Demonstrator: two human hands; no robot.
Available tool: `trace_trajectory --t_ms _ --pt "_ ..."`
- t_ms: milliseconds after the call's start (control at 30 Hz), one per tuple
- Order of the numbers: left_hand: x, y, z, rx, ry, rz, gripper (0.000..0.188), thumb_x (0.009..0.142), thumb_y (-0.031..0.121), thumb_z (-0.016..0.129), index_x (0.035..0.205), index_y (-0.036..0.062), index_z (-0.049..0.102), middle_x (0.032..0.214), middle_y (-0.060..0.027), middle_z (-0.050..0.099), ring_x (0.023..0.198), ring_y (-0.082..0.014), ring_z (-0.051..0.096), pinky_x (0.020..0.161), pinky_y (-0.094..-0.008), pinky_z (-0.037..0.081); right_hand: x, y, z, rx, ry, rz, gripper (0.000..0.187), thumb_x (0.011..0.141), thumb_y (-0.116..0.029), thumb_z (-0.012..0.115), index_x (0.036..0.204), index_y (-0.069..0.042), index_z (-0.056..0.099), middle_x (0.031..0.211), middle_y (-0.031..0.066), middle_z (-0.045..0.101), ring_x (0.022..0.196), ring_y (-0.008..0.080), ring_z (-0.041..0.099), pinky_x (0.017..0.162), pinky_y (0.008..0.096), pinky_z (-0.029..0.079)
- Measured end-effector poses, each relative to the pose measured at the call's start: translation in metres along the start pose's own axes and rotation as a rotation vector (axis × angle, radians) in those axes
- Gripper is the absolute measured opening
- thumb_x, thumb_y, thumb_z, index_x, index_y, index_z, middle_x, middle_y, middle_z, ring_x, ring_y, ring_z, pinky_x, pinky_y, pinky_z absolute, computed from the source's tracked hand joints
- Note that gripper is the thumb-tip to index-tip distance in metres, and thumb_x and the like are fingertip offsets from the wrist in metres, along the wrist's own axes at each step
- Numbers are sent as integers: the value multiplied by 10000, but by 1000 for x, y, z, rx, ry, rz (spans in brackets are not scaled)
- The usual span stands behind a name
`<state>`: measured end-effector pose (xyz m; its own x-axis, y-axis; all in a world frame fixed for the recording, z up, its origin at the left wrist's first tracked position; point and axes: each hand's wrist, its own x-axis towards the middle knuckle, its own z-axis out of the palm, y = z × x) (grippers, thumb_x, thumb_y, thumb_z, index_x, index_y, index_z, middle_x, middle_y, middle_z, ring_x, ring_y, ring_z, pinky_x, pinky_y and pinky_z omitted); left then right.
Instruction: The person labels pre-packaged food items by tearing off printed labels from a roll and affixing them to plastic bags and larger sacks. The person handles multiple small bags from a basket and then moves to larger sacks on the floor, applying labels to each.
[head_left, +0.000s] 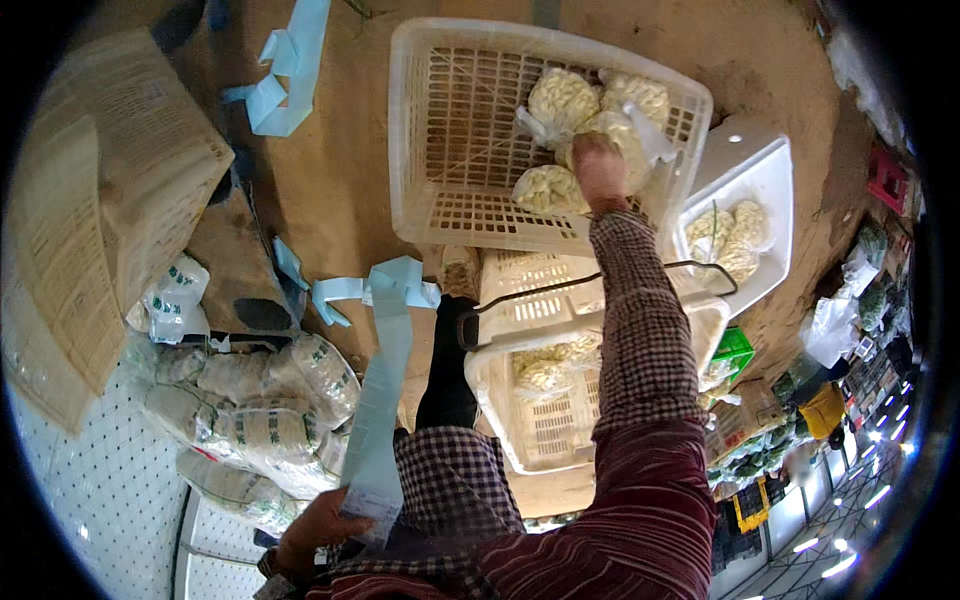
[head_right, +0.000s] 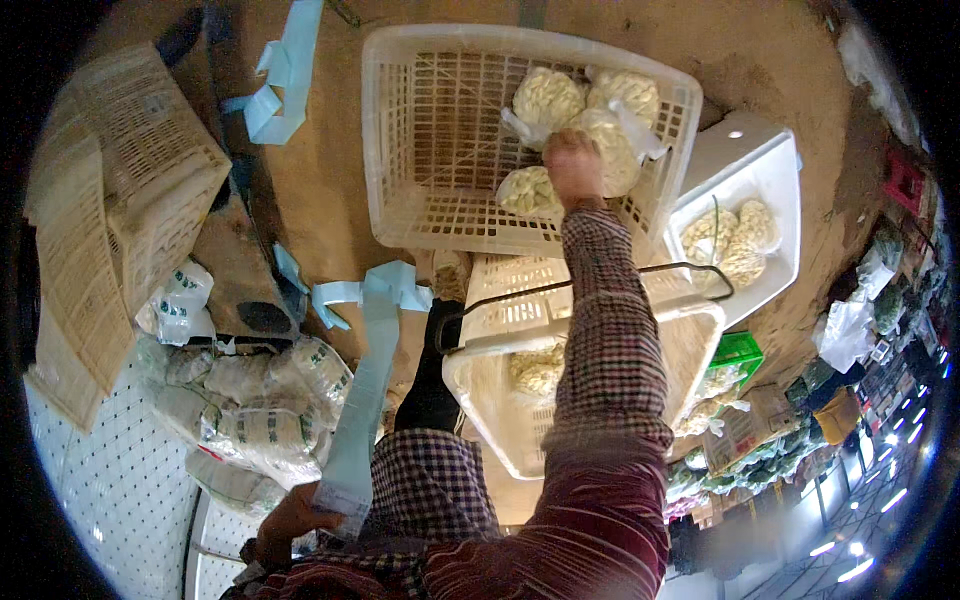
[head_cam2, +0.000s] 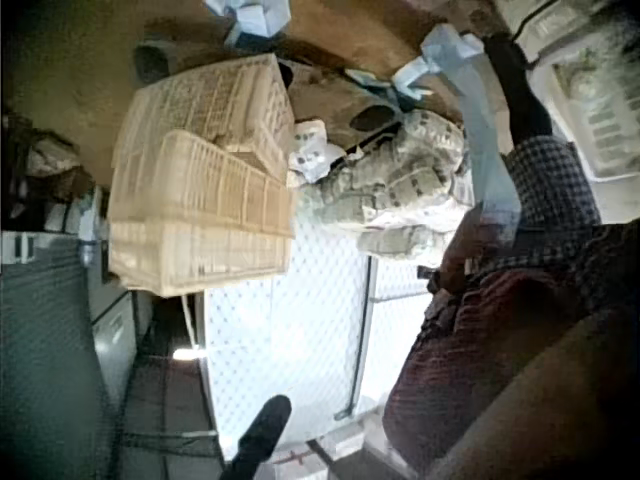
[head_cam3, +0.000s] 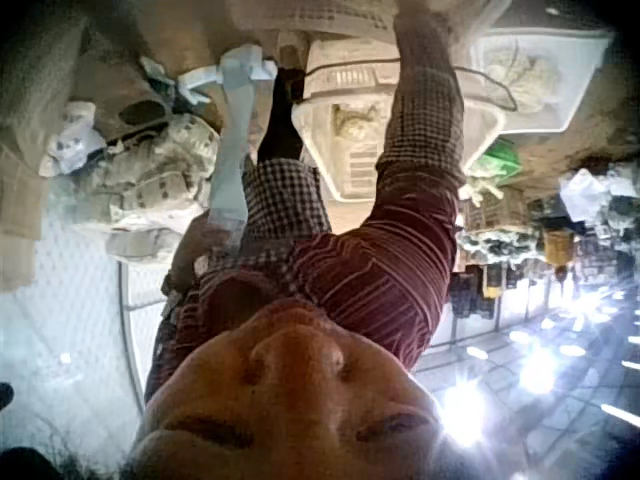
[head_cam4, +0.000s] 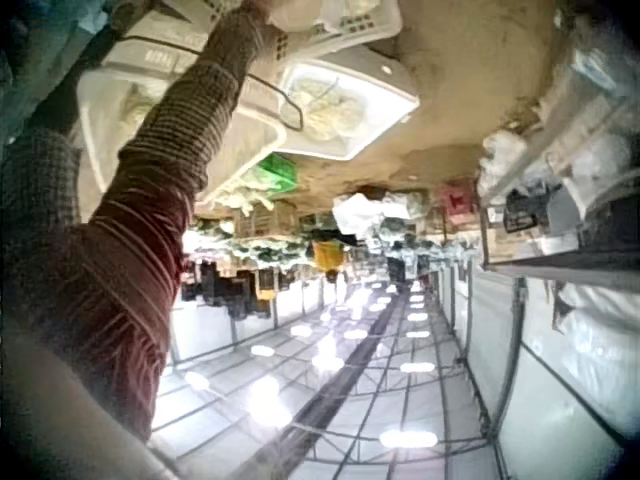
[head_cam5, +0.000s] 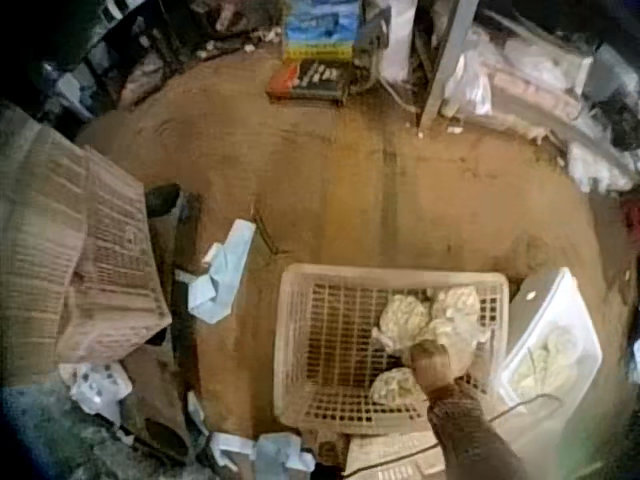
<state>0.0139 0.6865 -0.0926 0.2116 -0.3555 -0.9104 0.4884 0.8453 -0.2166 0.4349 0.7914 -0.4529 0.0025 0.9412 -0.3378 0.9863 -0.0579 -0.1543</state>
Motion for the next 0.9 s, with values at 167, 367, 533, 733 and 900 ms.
trace_trajectory --t_ms 167,367,533,733,900 --pt "7 25 -1 82 40 -25 454 692 180 645 1072 6 468 872 -84 590 774 -139 552 687 -302 450 -32 -54 82 -69 -589 75 534 829 -406 351 1294 -195 193 1352 59 116 1234 308 96 941 538 202" --pt "12 18 -15 -97 90 140 447 684 118 643 1059 -30 451 929 -100 570 811 -167 547 704 -300 452 -57 -29 73 128 -1022 37 623 810 -543 267 1306 -186 148 1364 53 56 1237 335 30 953 567 149" --pt "21 -12 -22 -244 41 246 454 688 70 627 1086 -29 434 951 -106 564 844 -174 547 724 -312 454 -64 -25 33 -75 -827 518 448 830 -352 396 1190 -86 380 1257 104 318 1144 336 292 888 483 311" --pt "10 -66 -33 -240 111 445 451 690 45 621 1096 -10 433 919 -92 572 833 -171 553 700 -302 460 -80 -46 15 -225 -374 264 201 778 -167 452 843 -43 595 922 137 566 830 272 548 720 375 438" --pt "-24 -115 -45 -125 151 602 480 672 38 620 1109 12 423 913 -82 559 779 -144 545 665 -278 445 -99 -100 -59 757 137 546 214 757 -151 476 721 36 574 687 186 574 640 294 553 584 358 436"
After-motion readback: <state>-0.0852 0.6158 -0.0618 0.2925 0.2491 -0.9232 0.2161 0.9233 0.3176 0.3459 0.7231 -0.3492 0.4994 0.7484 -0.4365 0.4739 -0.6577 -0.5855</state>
